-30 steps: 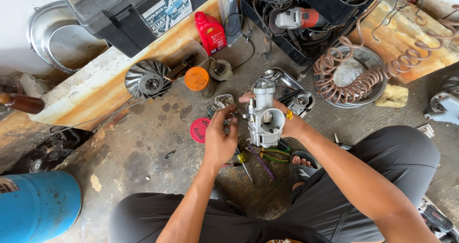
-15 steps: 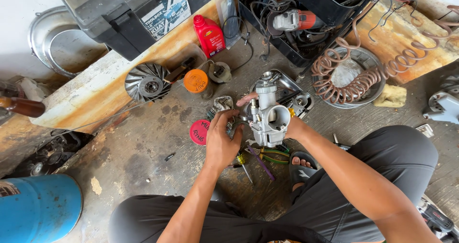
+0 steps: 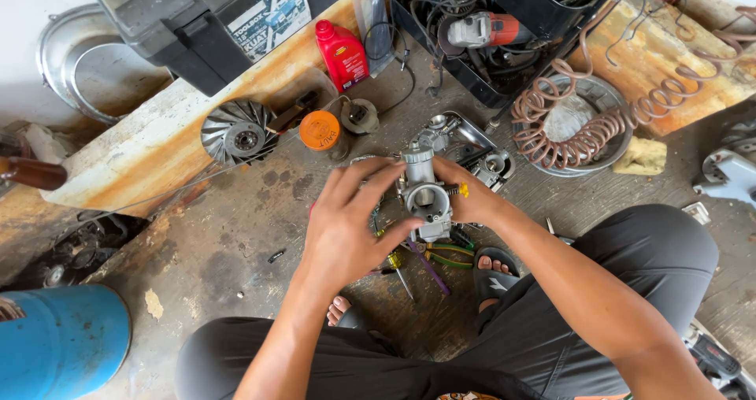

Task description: Disassembling and inspecting a motorcycle carburetor using a screwdriver

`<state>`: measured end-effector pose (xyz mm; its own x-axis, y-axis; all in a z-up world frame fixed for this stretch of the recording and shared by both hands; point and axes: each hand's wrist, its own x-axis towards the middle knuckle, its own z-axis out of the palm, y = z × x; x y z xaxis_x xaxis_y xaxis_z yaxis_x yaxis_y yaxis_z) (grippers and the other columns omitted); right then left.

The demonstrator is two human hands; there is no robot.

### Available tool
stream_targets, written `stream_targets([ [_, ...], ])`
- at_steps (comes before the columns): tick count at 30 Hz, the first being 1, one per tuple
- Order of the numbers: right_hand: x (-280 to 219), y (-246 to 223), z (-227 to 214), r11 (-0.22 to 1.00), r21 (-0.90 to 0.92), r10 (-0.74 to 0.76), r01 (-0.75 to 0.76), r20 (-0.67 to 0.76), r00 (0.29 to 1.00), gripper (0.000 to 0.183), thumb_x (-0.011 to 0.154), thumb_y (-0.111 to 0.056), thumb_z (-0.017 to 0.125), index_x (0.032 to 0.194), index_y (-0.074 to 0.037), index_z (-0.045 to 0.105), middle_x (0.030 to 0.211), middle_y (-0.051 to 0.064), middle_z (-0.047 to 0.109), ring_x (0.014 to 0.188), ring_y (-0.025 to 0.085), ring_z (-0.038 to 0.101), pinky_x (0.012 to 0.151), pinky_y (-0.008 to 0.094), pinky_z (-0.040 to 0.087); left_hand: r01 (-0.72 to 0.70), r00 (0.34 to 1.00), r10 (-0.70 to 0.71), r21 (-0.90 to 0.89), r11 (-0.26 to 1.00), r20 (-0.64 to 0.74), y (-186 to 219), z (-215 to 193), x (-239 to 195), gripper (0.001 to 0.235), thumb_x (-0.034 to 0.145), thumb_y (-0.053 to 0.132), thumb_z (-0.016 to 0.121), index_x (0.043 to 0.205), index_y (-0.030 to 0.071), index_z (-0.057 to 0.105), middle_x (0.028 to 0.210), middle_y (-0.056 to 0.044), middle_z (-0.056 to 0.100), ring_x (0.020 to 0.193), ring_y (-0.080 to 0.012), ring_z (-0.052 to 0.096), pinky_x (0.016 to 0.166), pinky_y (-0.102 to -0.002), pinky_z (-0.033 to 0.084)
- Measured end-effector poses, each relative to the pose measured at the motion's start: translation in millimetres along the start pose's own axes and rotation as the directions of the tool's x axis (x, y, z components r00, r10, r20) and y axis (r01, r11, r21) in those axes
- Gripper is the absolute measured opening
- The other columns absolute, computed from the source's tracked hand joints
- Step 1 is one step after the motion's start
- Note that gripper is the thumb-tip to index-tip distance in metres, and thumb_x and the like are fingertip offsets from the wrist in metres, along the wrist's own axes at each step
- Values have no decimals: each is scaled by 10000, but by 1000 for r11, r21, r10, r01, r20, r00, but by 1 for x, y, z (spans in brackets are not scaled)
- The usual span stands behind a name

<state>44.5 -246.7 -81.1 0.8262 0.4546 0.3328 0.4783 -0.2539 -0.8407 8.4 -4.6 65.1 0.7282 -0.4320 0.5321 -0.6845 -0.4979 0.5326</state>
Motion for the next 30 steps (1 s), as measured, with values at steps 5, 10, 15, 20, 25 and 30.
stream_targets([
  [5,-7,24,4,993,-116,24,-20,35,999,727,725,-210,899,1346,-22,571,1195,222,629,1095,503,610,905,577,511,-77,992,44,295,952,118,-1,13,17,667,663,289,902,1275,152,676,1218,-32,630,1055,-276,608,817,-418,525],
  [10,-27,59,9,998,-62,-1,4,49,999,692,815,-210,837,1404,3,543,1284,256,611,1143,542,585,932,641,484,-200,971,110,460,865,214,-4,28,32,731,496,311,969,1158,169,692,1014,-46,657,885,-261,624,784,-423,487],
  [15,-47,112,16,992,-129,3,4,53,999,691,777,-224,858,1402,-61,614,1228,162,667,1074,474,628,953,610,496,-296,952,290,532,793,97,-4,38,37,195,800,151,746,989,144,696,785,-53,617,725,-252,609,737,-421,421],
  [20,-48,94,19,995,-101,-23,27,46,999,652,786,-202,847,1377,-46,622,1194,195,676,1077,472,632,938,618,495,-297,949,307,525,798,70,-2,36,37,181,815,96,681,990,140,701,743,-57,626,702,-250,624,779,-418,444],
  [25,-36,65,23,997,-12,-71,71,39,997,597,794,-113,804,1349,19,631,1134,243,687,1065,479,626,927,620,494,-271,960,260,542,795,99,2,34,35,227,766,88,712,983,158,719,758,-59,662,712,-248,636,789,-425,440],
  [30,-27,31,23,989,120,-91,82,77,993,611,786,-158,838,1311,39,598,1159,273,660,1077,508,615,908,642,487,-259,965,234,519,814,115,9,28,33,166,826,125,701,982,175,727,780,-44,704,723,-231,684,784,-409,466],
])
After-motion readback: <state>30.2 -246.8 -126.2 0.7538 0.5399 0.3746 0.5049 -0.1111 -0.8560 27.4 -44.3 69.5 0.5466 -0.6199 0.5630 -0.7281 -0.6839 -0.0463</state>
